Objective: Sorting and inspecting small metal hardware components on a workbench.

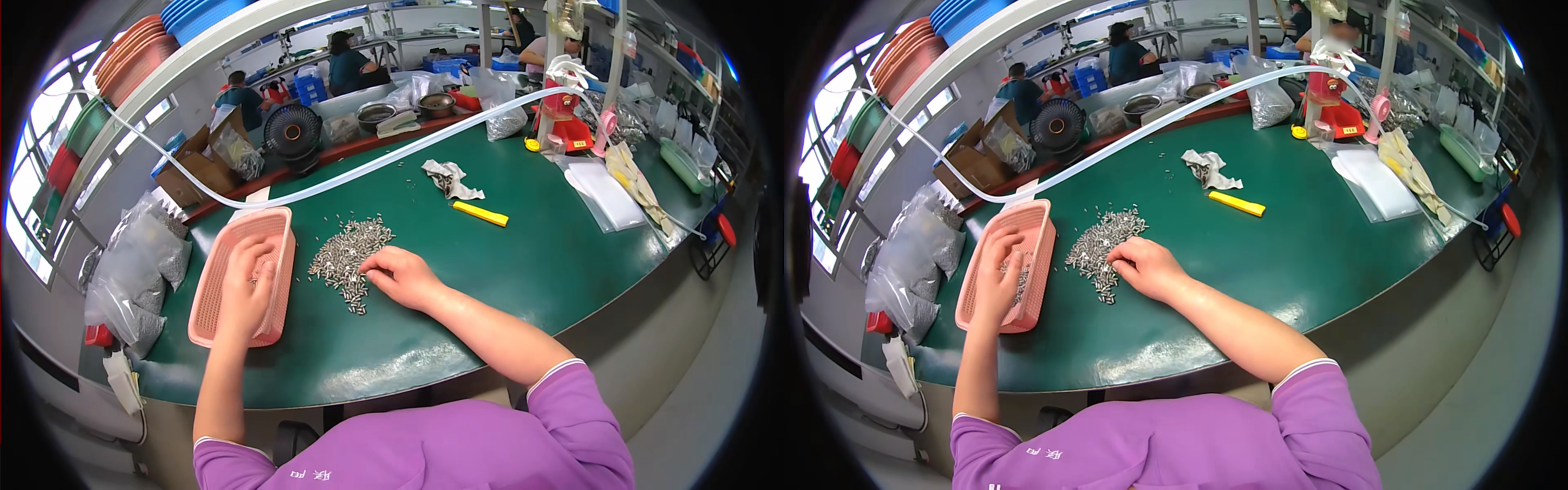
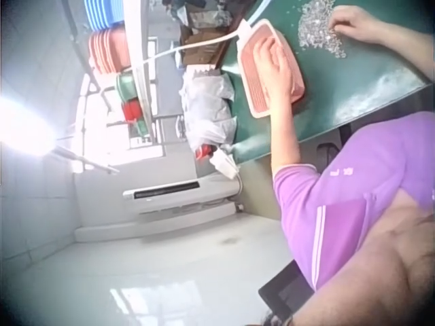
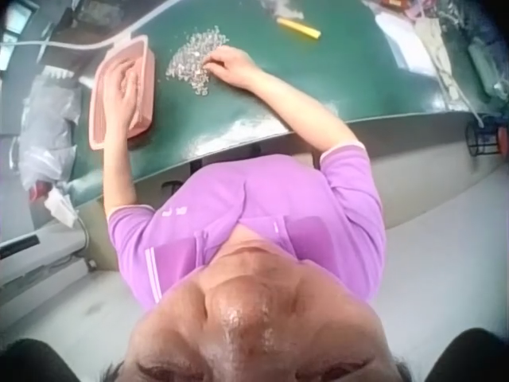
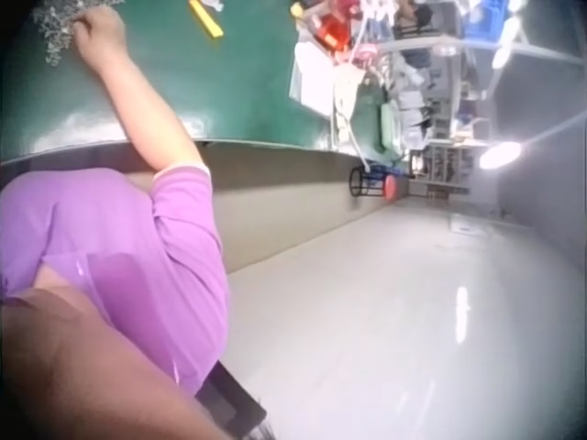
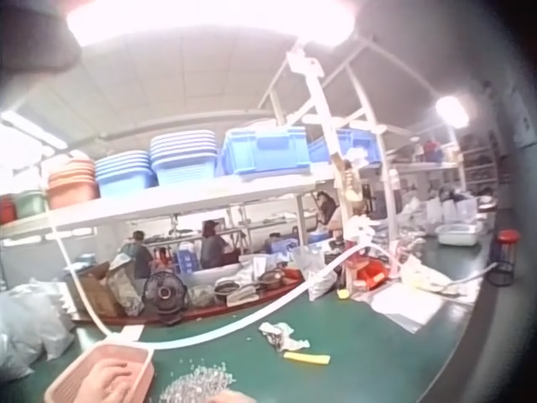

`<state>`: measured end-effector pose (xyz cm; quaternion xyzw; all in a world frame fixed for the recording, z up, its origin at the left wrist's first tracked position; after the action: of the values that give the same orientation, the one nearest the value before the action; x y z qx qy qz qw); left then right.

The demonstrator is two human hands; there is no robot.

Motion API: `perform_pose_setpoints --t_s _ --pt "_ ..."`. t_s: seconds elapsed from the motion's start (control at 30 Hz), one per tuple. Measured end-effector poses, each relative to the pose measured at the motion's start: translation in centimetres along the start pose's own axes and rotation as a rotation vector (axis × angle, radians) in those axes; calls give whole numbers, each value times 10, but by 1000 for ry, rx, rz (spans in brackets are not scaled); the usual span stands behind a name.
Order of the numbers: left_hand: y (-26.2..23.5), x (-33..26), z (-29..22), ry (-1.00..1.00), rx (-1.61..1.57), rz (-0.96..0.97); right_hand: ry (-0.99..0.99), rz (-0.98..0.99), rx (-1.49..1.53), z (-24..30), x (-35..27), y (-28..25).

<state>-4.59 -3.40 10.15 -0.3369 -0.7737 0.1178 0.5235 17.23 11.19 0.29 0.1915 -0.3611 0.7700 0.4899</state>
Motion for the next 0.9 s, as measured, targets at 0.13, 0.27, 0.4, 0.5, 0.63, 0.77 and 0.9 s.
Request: perform_pose_setpoints --t_s 0.13,0.27,0.4,0.5,0.63,0.77,0.9 --pt "39 -19 -27 227 -11 39 -16 -83 13 1 4 -4" --pt "76 -37 -18 286 -39 36 94 -73 -19 9 6 -8" --pt "94 -42 1 219 -60 -84 26 -117 -36 7 5 -7" --pt "100 -45 10 187 -49 -97 26 -118 -78 1 6 -7" --pt "101 -44 16 162 -58 -82 39 -150 -56 -9 15 -11" --pt "104 -40 19 211 -18 -82 6 -217 -60 -18 20 -13" --pt "107 -42 19 258 18 -116 -12 -270 -83 -25 17 -9"
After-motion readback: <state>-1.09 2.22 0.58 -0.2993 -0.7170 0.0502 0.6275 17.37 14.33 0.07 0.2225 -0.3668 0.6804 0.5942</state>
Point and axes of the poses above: each hand's wrist, its own x-axis towards the middle knuckle, its own y-axis out of the palm, z = x × y, the point moved 1 cm from there along x, towards the middle knuckle, and after that the axes turned 12 degrees about -z, right-handed, at the moved point
